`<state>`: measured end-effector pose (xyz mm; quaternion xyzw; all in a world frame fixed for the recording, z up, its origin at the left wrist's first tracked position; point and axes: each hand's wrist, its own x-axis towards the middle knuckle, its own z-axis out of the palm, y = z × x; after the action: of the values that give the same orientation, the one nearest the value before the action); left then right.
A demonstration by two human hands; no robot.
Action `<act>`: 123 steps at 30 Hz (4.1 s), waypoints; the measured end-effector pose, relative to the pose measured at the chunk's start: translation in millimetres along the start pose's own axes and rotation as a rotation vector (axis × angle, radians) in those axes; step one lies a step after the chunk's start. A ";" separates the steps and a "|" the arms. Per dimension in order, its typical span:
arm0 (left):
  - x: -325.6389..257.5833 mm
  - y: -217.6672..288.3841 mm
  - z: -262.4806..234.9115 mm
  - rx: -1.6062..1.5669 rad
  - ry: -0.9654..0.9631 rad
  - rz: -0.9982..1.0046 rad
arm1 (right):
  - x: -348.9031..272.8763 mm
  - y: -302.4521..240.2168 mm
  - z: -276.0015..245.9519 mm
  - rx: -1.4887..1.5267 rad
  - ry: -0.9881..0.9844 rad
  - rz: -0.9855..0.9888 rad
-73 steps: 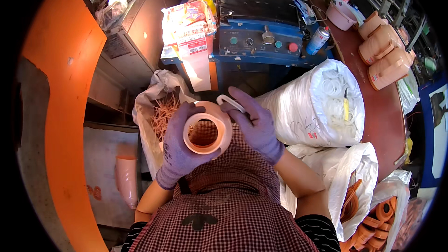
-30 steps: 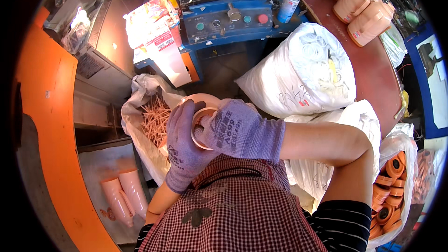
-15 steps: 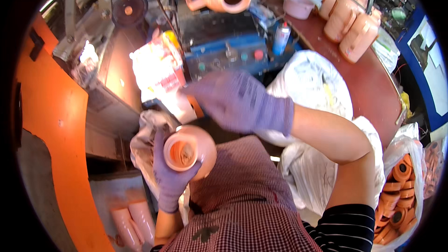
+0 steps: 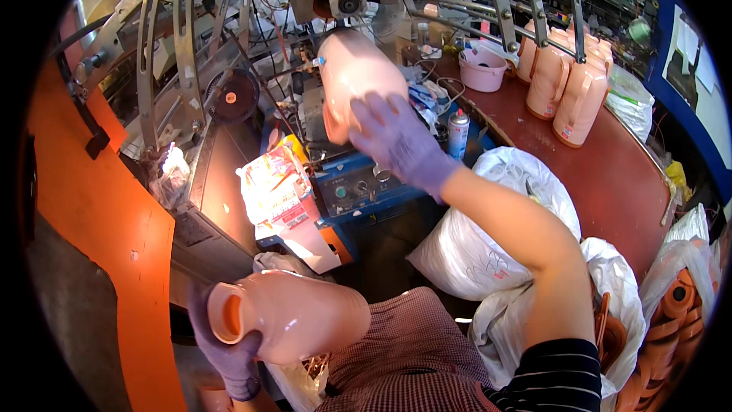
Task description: The person assembles pink plastic pitchers by retrieving a body from a machine, inserting a handle, and applying a label. They repeat this process for multiple units, placing finished pitchers on a nearby table.
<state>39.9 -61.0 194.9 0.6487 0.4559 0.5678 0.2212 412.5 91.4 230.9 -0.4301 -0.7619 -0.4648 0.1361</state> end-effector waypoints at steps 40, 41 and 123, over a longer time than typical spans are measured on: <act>256.2 -32.2 304.8 0.630 -0.173 1.007 | -172.2 -66.3 -186.0 0.663 -0.252 0.534; 256.1 -32.5 304.3 0.626 -0.182 1.007 | -172.9 -66.8 -182.8 0.662 -0.258 0.538; -155.8 -170.3 31.0 -1.027 -0.366 -0.885 | -148.4 -118.8 -123.2 1.065 0.004 0.658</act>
<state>20.5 -102.3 -33.5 0.3006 0.3068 0.4496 0.7832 383.9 -112.3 136.0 -0.5144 -0.7164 0.0442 0.4693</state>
